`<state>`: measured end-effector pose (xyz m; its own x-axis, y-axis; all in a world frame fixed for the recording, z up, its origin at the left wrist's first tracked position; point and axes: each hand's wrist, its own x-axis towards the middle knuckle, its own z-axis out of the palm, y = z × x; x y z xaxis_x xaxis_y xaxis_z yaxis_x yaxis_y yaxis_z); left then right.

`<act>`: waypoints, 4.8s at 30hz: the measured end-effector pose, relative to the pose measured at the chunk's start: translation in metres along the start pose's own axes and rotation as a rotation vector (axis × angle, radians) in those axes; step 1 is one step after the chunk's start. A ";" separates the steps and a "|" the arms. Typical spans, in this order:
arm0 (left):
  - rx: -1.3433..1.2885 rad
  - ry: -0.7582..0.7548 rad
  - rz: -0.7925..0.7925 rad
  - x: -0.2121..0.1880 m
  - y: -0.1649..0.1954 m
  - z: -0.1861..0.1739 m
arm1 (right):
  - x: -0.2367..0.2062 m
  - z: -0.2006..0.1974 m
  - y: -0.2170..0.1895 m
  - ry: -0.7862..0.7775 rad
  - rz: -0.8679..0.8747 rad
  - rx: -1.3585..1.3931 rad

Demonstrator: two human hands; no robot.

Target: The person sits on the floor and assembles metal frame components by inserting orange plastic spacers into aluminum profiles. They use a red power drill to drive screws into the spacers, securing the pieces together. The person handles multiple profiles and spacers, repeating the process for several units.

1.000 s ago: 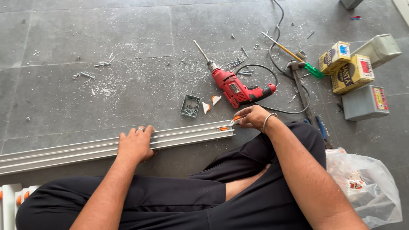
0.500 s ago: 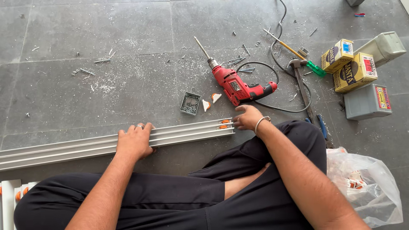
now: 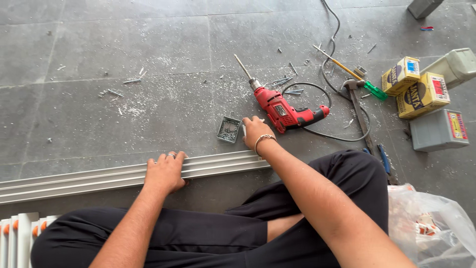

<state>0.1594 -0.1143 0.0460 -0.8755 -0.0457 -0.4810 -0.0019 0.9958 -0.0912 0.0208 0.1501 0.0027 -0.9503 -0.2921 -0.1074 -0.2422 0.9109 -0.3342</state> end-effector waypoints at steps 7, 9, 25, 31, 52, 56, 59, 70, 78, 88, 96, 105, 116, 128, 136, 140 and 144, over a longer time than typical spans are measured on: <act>-0.014 -0.009 0.013 0.003 -0.003 0.000 | -0.005 -0.024 0.047 -0.008 0.025 0.143; -0.013 -0.032 0.006 0.003 -0.003 -0.001 | -0.018 -0.039 0.069 -0.023 0.125 0.261; 0.011 -0.038 0.000 0.003 0.000 0.001 | -0.060 -0.057 0.121 -0.725 0.397 0.575; 0.010 -0.037 -0.003 0.001 0.000 -0.001 | -0.059 -0.058 0.120 -0.619 0.502 0.680; 0.015 -0.030 -0.005 0.000 0.001 0.000 | -0.084 -0.051 0.075 -0.343 -0.182 -0.501; 0.023 -0.023 0.003 0.001 0.000 0.000 | -0.082 -0.053 0.097 -0.306 -0.085 -0.293; 0.012 -0.032 -0.001 0.001 0.000 -0.001 | -0.081 -0.057 0.101 -0.355 -0.019 0.039; 0.039 -0.053 -0.017 0.001 0.002 -0.001 | -0.084 -0.074 0.075 -0.371 0.170 -0.182; 0.041 -0.052 -0.023 0.000 0.003 -0.003 | -0.074 -0.067 0.090 -0.331 0.485 -0.217; 0.040 -0.034 -0.016 0.001 0.002 -0.001 | -0.088 -0.080 0.040 -0.732 0.203 -0.419; 0.018 -0.015 -0.015 0.000 0.000 0.001 | -0.080 -0.057 0.065 -0.548 0.347 -0.338; 0.019 -0.016 -0.014 0.001 0.001 0.001 | -0.066 -0.057 0.111 -0.554 0.568 0.592; 0.028 -0.023 -0.006 0.001 0.000 0.002 | -0.065 -0.060 0.112 -0.642 0.462 0.525; 0.034 -0.054 -0.021 0.001 0.002 0.001 | -0.062 -0.056 0.103 -0.687 0.618 0.714; 0.037 -0.049 -0.015 0.001 0.001 0.001 | -0.065 -0.057 0.094 -0.640 0.587 0.827; 0.043 -0.043 -0.015 0.001 0.002 0.000 | -0.063 -0.054 0.097 -0.592 0.598 0.802; 0.028 -0.021 -0.014 -0.001 0.002 0.000 | -0.061 -0.052 0.103 -0.487 0.541 0.781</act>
<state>0.1598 -0.1123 0.0460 -0.8652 -0.0615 -0.4977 -0.0003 0.9925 -0.1221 0.0441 0.2768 0.0235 -0.6716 -0.1476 -0.7261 0.5450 0.5656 -0.6190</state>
